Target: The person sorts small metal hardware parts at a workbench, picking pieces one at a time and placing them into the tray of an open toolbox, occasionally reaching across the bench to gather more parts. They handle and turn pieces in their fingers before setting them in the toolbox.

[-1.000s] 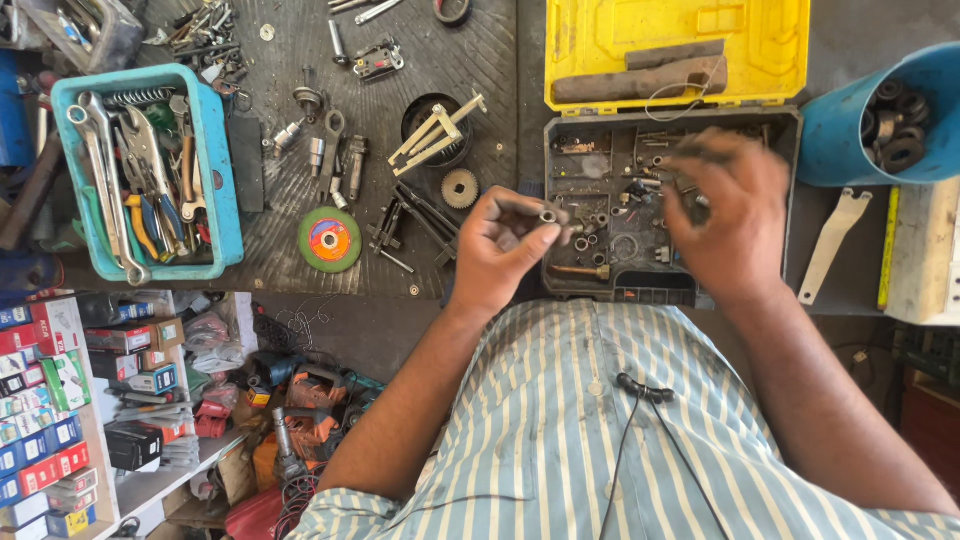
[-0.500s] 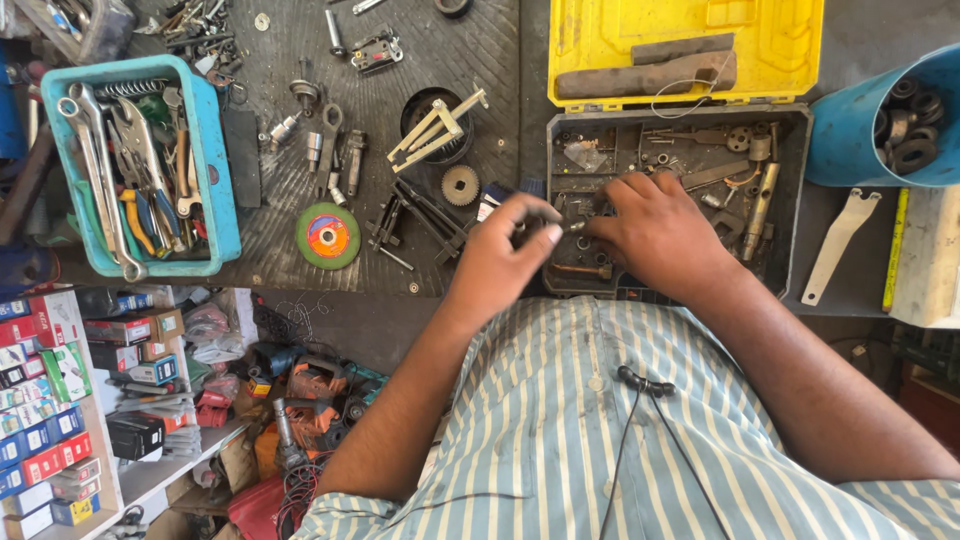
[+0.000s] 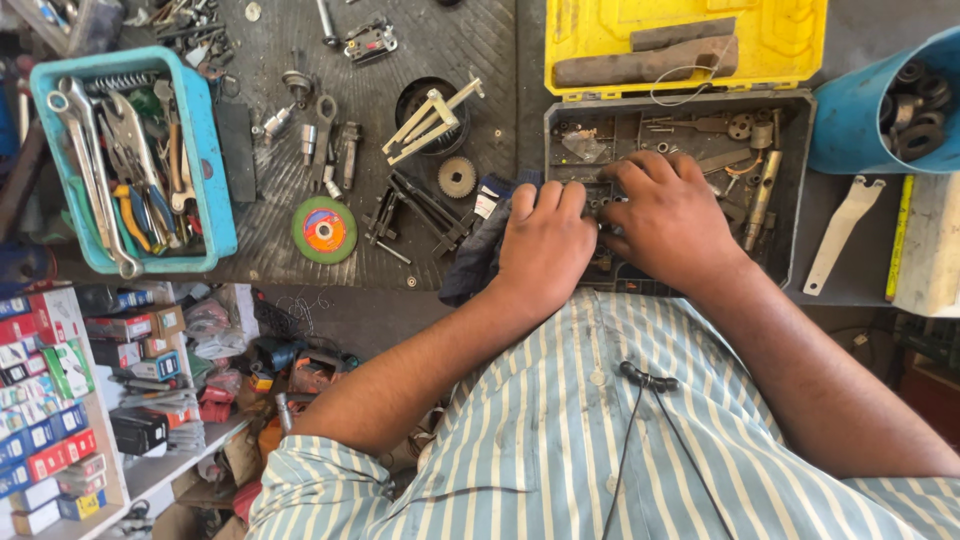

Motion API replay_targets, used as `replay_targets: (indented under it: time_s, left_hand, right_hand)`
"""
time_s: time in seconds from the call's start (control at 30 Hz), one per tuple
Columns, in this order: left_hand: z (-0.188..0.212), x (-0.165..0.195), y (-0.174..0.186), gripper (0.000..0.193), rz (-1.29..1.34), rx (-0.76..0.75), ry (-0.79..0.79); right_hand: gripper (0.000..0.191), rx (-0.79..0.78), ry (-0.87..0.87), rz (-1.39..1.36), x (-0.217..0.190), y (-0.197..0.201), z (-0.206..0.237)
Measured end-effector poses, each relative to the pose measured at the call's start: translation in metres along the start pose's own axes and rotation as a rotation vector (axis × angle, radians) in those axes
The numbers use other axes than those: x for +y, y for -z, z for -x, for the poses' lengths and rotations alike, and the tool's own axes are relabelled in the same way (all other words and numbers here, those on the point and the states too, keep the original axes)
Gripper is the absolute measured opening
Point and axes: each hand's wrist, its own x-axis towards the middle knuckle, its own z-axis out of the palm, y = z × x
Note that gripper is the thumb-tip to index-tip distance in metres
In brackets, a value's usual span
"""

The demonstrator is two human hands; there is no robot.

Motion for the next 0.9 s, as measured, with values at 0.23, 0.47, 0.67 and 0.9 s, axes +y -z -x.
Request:
replay_targets:
  time_s: [0.23, 0.47, 0.67, 0.9]
  left_hand:
    - [-0.001, -0.015, 0.013, 0.01, 0.185, 0.011, 0.064]
    - [0.004, -0.06, 0.051, 0.015, 0.781, 0.134, 0.4]
    - [0.005, -0.053, 0.066, 0.021, 0.949, 0.07, 0.391]
    - [-0.022, -0.028, 0.056, 0.035, 0.694, 0.152, 0.08]
  right_hand:
    - [0.024, -0.016, 0.002, -0.029, -0.004, -0.003, -0.002]
    - [0.022, 0.107, -0.019, -0.269, 0.001, -0.021, 0.003]
    - [0.032, 0.102, -0.619, -1.623, 0.022, -0.016, 0.017]
    - [0.044, -0.212, -0.811, -2.142, 0.023, -0.017, 0.007]
